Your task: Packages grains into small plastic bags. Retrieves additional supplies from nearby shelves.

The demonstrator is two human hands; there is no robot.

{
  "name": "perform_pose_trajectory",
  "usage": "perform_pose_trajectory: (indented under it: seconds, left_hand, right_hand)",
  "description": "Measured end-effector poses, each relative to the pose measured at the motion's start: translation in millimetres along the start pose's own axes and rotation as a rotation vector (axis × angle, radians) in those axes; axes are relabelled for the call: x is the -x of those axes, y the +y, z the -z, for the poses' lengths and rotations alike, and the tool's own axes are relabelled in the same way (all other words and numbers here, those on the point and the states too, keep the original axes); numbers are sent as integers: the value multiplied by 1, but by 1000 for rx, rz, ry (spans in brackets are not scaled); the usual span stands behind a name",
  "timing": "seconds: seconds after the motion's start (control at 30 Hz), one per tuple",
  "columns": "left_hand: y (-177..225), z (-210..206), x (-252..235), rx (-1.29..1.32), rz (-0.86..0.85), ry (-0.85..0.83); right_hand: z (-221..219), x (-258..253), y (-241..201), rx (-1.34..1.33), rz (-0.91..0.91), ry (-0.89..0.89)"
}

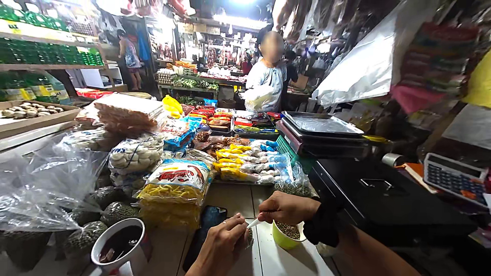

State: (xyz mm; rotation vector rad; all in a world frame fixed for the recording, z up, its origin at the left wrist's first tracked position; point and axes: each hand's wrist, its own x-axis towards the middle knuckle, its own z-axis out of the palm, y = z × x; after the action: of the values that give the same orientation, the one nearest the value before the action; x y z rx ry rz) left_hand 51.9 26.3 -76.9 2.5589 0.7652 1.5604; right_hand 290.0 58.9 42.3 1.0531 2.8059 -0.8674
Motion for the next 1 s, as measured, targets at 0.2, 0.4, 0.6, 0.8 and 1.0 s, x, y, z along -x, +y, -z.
perform_pose_trajectory:
  seconds: [0.2, 0.4, 0.6, 0.8, 1.0]
  left_hand:
    - [-3, -6, -8, 9, 48, 21]
    - [0, -13, -15, 22, 145, 20]
    - [-8, -6, -7, 161, 192, 87]
    - [-5, 1, 8, 287, 105, 64]
    - [8, 10, 11, 320, 35, -30]
  right_hand:
    - [12, -9, 0, 60, -78, 6]
    - [-9, -26, -8, -550, -299, 304]
    - [-57, -34, -56, -1225, -154, 706]
    - [-73, -17, -47, -1502, -167, 773]
    - [-86, 12, -58, -1437, -154, 901]
